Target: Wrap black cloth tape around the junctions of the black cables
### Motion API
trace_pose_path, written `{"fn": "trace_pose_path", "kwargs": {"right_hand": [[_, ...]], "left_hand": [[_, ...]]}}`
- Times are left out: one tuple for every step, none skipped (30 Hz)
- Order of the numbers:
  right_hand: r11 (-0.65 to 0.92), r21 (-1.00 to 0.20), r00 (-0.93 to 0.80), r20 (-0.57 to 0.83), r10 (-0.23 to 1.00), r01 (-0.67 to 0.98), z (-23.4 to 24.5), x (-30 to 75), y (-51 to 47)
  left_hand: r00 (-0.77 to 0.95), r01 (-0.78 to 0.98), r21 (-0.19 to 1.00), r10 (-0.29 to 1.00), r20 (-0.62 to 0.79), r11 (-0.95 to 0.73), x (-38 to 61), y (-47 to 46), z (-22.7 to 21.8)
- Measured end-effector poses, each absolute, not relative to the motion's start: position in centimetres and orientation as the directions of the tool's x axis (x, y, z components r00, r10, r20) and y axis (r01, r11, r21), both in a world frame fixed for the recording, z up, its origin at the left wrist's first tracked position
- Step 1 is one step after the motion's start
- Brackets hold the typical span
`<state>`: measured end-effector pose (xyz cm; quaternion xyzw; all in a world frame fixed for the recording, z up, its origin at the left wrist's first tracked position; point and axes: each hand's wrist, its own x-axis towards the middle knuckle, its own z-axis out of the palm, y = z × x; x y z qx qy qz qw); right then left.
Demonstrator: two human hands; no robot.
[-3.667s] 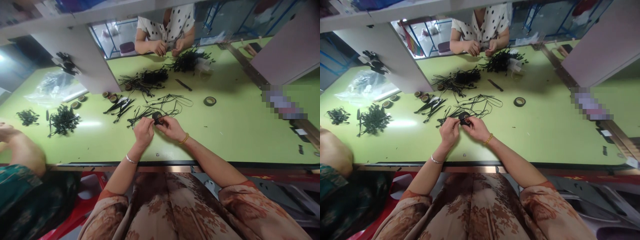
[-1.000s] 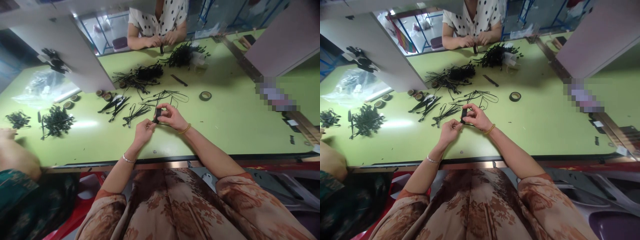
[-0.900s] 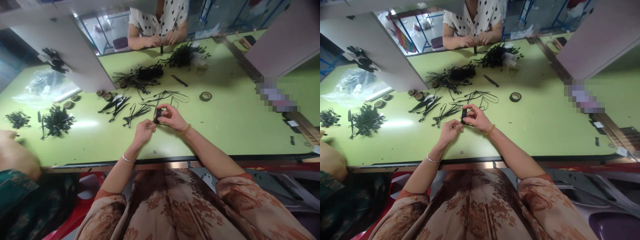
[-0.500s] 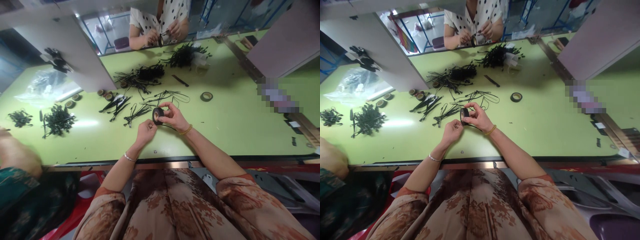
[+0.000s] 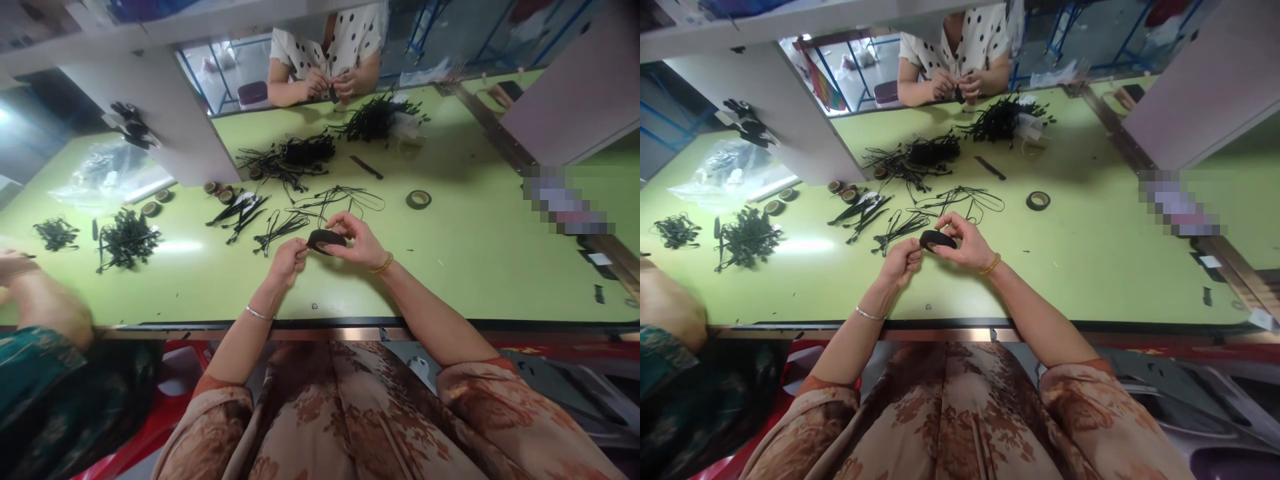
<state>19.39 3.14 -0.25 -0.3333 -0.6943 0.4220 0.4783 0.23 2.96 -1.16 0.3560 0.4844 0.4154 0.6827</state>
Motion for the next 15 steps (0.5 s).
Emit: {"fn": "trace_pose_path", "kwargs": {"right_hand": [[0.447, -0.89, -0.316, 0.399, 0.861, 0.095, -0.1, 19.5, 3.1], [0.463, -0.878, -0.316, 0.407, 0.857, 0.124, 0.1, 19.5, 3.1], [0.472, -0.868, -0.321, 0.409, 0.855, 0.152, 0.2, 19.5, 3.0], [0.479, -0.859, -0.327, 0.406, 0.853, 0.183, 0.2, 19.5, 3.0], [0.485, -0.846, -0.334, 0.401, 0.853, 0.221, 0.2, 19.4, 3.0], [0.494, -0.829, -0.342, 0.398, 0.851, 0.263, 0.2, 19.3, 3.0], [0.509, -0.805, -0.35, 0.402, 0.846, 0.307, 0.1, 19.2, 3.0], [0.526, -0.776, -0.358, 0.409, 0.839, 0.347, 0.1, 19.1, 3.0], [0.543, -0.749, -0.366, 0.417, 0.832, 0.381, 0.0, 19.0, 2.9], [0.555, -0.725, -0.373, 0.423, 0.826, 0.407, -0.1, 18.9, 2.9], [0.562, -0.708, -0.379, 0.424, 0.823, 0.427, -0.1, 18.7, 2.9], [0.561, -0.701, -0.381, 0.419, 0.824, 0.441, -0.2, 18.6, 2.8], [0.545, -0.708, -0.379, 0.402, 0.834, 0.449, -0.3, 18.4, 2.8], [0.515, -0.733, -0.371, 0.373, 0.85, 0.444, -0.4, 18.3, 2.8], [0.473, -0.775, -0.355, 0.339, 0.871, 0.419, -0.5, 18.2, 2.8]], "left_hand": [[0.217, -0.266, 0.863, 0.899, -0.381, 0.43, 0.1, 3.0, -1.0], [0.234, -0.289, 0.847, 0.891, -0.39, 0.447, -0.1, 3.1, -0.8], [0.24, -0.292, 0.842, 0.887, -0.394, 0.454, -0.1, 3.1, -0.8], [0.239, -0.282, 0.847, 0.888, -0.394, 0.451, -0.2, 3.1, -0.9], [0.226, -0.264, 0.86, 0.895, -0.384, 0.436, -0.2, 3.2, -1.0], [0.203, -0.242, 0.881, 0.909, -0.364, 0.407, -0.2, 3.2, -1.2], [0.168, -0.217, 0.905, 0.928, -0.334, 0.365, -0.1, 3.2, -1.4], [0.127, -0.186, 0.931, 0.948, -0.293, 0.313, 0.0, 3.2, -1.7], [0.082, -0.149, 0.956, 0.967, -0.242, 0.252, 0.0, 3.2, -1.9], [0.04, -0.105, 0.977, 0.983, -0.181, 0.184, 0.1, 3.1, -2.1], [0.008, -0.055, 0.992, 0.994, -0.113, 0.113, 0.2, 3.1, -2.2], [-0.011, -0.004, 0.999, 0.999, -0.043, 0.043, 0.2, 3.0, -2.3], [-0.019, 0.045, 0.999, 0.999, 0.026, -0.026, 0.2, 2.9, -2.3], [-0.016, 0.09, 0.992, 0.996, 0.09, -0.088, 0.1, 2.8, -2.3], [-0.007, 0.128, 0.982, 0.99, 0.142, -0.139, 0.1, 2.7, -2.2]]}}
